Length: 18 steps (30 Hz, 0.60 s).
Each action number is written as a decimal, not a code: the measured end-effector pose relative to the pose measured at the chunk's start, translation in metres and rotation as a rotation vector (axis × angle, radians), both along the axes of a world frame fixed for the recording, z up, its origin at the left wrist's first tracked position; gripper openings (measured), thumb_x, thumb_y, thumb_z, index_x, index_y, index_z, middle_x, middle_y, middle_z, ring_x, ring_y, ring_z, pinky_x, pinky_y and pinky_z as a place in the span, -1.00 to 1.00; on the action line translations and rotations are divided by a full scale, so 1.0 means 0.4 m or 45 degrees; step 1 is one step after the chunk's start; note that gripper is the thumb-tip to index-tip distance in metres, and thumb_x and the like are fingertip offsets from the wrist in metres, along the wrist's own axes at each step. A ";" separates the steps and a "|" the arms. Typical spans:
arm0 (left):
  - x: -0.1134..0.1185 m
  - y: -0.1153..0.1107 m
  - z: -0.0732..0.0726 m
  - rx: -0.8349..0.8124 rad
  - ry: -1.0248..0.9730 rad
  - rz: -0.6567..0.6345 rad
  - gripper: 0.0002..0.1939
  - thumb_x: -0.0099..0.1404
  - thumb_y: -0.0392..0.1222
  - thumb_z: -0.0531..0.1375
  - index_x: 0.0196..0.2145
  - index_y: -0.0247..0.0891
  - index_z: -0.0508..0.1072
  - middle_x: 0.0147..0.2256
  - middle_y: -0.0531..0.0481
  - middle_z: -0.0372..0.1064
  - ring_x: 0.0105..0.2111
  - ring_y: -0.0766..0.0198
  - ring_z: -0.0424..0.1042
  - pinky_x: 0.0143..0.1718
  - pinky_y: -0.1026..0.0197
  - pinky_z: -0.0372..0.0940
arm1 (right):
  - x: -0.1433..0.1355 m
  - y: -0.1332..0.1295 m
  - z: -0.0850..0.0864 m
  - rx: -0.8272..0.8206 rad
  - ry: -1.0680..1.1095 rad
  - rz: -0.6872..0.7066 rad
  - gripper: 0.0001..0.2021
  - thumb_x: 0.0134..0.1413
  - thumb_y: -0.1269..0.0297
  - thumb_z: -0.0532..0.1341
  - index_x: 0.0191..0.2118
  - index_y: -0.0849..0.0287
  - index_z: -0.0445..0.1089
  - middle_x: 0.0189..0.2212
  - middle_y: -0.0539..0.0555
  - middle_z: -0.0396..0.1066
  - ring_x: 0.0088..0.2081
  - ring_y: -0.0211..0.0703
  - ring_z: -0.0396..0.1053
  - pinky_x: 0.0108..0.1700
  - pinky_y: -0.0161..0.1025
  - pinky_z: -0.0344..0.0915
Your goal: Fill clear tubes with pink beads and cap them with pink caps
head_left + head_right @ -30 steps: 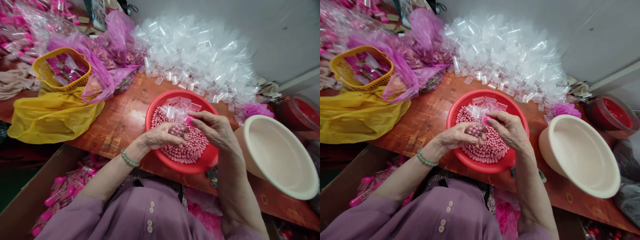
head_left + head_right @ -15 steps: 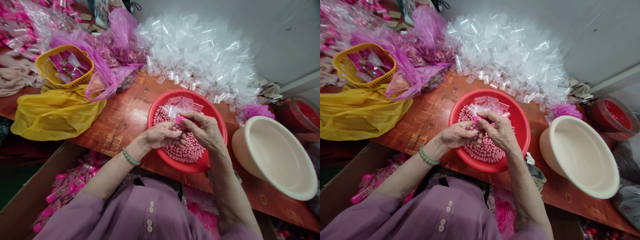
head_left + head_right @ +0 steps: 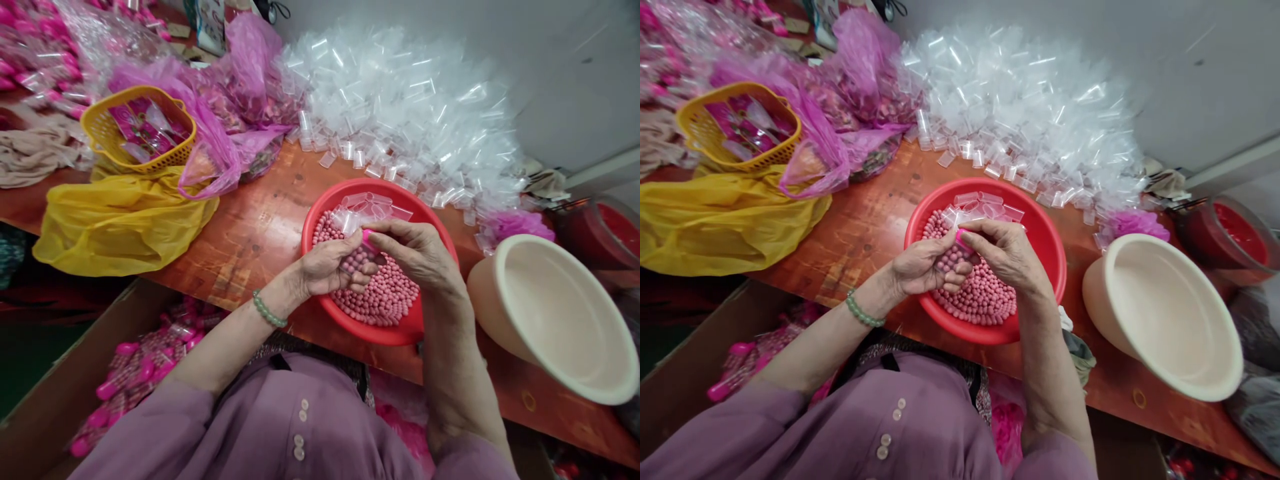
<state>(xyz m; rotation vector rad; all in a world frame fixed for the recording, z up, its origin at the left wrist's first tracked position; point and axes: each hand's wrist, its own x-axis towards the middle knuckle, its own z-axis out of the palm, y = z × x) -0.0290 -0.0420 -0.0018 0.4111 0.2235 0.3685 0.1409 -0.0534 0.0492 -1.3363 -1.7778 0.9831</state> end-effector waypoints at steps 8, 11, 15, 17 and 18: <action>0.006 0.008 -0.012 0.012 0.032 0.000 -0.41 0.38 0.27 0.02 -0.44 -0.36 0.42 -0.56 0.04 0.17 -0.62 0.46 0.08 -0.62 0.37 0.07 | -0.016 -0.013 -0.011 0.082 0.010 -0.089 -0.79 0.11 0.17 0.33 -0.18 0.13 0.60 -0.36 0.02 0.58 -0.37 -0.22 0.46 -0.30 -0.25 0.42; 0.007 0.007 -0.017 0.009 0.042 0.021 -0.38 0.38 0.29 0.00 -0.43 -0.37 0.43 -0.57 0.05 0.15 -0.64 0.47 0.07 -0.63 0.37 0.06 | -0.015 -0.009 -0.007 0.091 -0.021 -0.027 -0.82 0.12 0.19 0.33 -0.19 0.12 0.61 -0.34 0.03 0.59 -0.33 -0.19 0.49 -0.24 -0.22 0.44; 0.011 0.006 -0.017 0.035 0.065 0.050 -0.36 0.38 0.31 -0.01 -0.46 -0.37 0.40 -0.58 0.04 0.17 -0.65 0.47 0.10 -0.63 0.38 0.06 | -0.009 -0.001 -0.019 0.003 0.075 -0.016 -0.79 0.10 0.16 0.36 -0.18 0.11 0.60 -0.31 0.03 0.60 -0.31 -0.19 0.50 -0.21 -0.20 0.46; 0.015 0.008 -0.016 0.045 0.086 0.079 -0.36 0.37 0.31 0.00 -0.46 -0.37 0.40 -0.58 0.04 0.19 -0.66 0.48 0.11 -0.64 0.39 0.06 | -0.008 -0.001 -0.033 -0.034 0.154 -0.076 -0.77 0.08 0.14 0.37 -0.18 0.12 0.59 -0.31 0.04 0.60 -0.31 -0.18 0.50 -0.21 -0.19 0.48; 0.016 0.009 -0.014 0.042 0.101 0.088 -0.36 0.37 0.31 0.00 -0.45 -0.38 0.40 -0.58 0.04 0.20 -0.67 0.48 0.11 -0.65 0.40 0.05 | -0.009 -0.002 -0.038 -0.027 0.164 -0.102 -0.76 0.08 0.12 0.36 -0.17 0.12 0.59 -0.30 0.04 0.60 -0.31 -0.18 0.51 -0.20 -0.17 0.48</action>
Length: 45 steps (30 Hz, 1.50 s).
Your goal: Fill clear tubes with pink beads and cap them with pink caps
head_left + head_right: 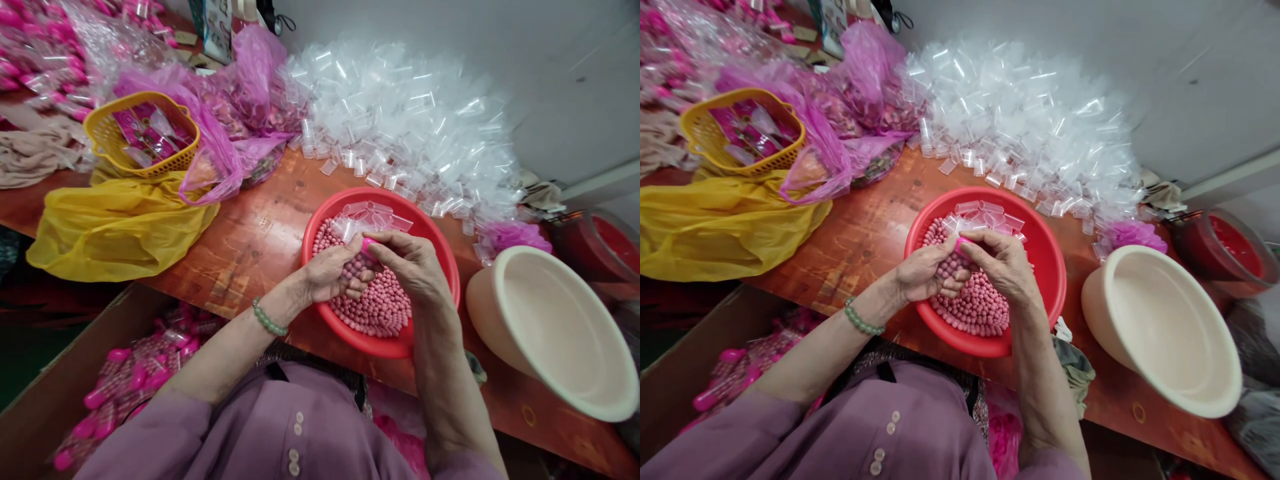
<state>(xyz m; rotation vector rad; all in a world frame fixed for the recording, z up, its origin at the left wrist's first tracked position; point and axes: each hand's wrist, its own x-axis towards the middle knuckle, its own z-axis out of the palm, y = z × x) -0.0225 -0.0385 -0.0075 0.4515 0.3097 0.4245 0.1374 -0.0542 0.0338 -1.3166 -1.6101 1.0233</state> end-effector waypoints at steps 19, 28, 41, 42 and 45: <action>0.008 0.000 -0.021 -0.033 0.063 0.267 -0.39 0.45 0.18 -0.04 -0.42 -0.40 0.50 -0.56 -0.11 0.42 -0.57 0.32 0.43 -0.43 0.28 0.37 | -0.044 -0.035 -0.051 0.867 -0.968 0.109 -0.23 0.09 0.01 0.28 0.31 0.29 0.05 0.01 0.39 0.41 0.01 0.22 0.44 -0.05 0.16 0.48; 0.006 -0.005 -0.015 0.022 0.111 0.289 -0.38 0.44 0.20 -0.03 -0.38 -0.41 0.53 -0.58 -0.10 0.41 -0.57 0.31 0.42 -0.42 0.26 0.35 | -0.044 -0.031 -0.052 1.113 -1.073 0.050 -0.36 0.05 0.09 0.24 0.20 0.29 0.17 -0.18 0.27 0.49 -0.22 0.07 0.49 -0.23 0.00 0.51; 0.019 0.007 -0.005 0.031 0.127 0.330 -0.27 0.31 0.43 -0.05 -0.29 -0.31 0.54 -0.56 -0.09 0.44 -0.60 0.27 0.42 -0.53 0.26 0.32 | -0.030 -0.033 -0.048 0.803 -0.965 0.178 -0.25 0.08 0.11 0.28 0.32 0.24 0.02 0.04 0.36 0.31 0.05 0.21 0.36 0.01 0.19 0.45; 0.023 0.008 -0.005 0.021 0.150 0.333 -0.30 0.32 0.41 -0.04 -0.33 -0.30 0.54 -0.59 -0.07 0.42 -0.62 0.29 0.40 -0.54 0.26 0.32 | -0.029 -0.035 -0.052 0.833 -0.988 0.162 -0.23 0.08 0.10 0.28 0.33 0.26 0.01 0.02 0.36 0.32 0.03 0.21 0.37 -0.01 0.19 0.45; 0.035 0.008 -0.003 -0.020 0.274 0.359 -0.44 0.36 0.25 0.04 -0.47 -0.29 0.49 -0.65 -0.04 0.39 -0.68 0.32 0.35 -0.58 0.28 0.30 | -0.030 -0.042 -0.062 0.946 -1.065 0.121 -0.19 0.07 0.12 0.26 0.35 0.29 -0.07 0.00 0.37 0.35 -0.02 0.24 0.39 -0.07 0.20 0.45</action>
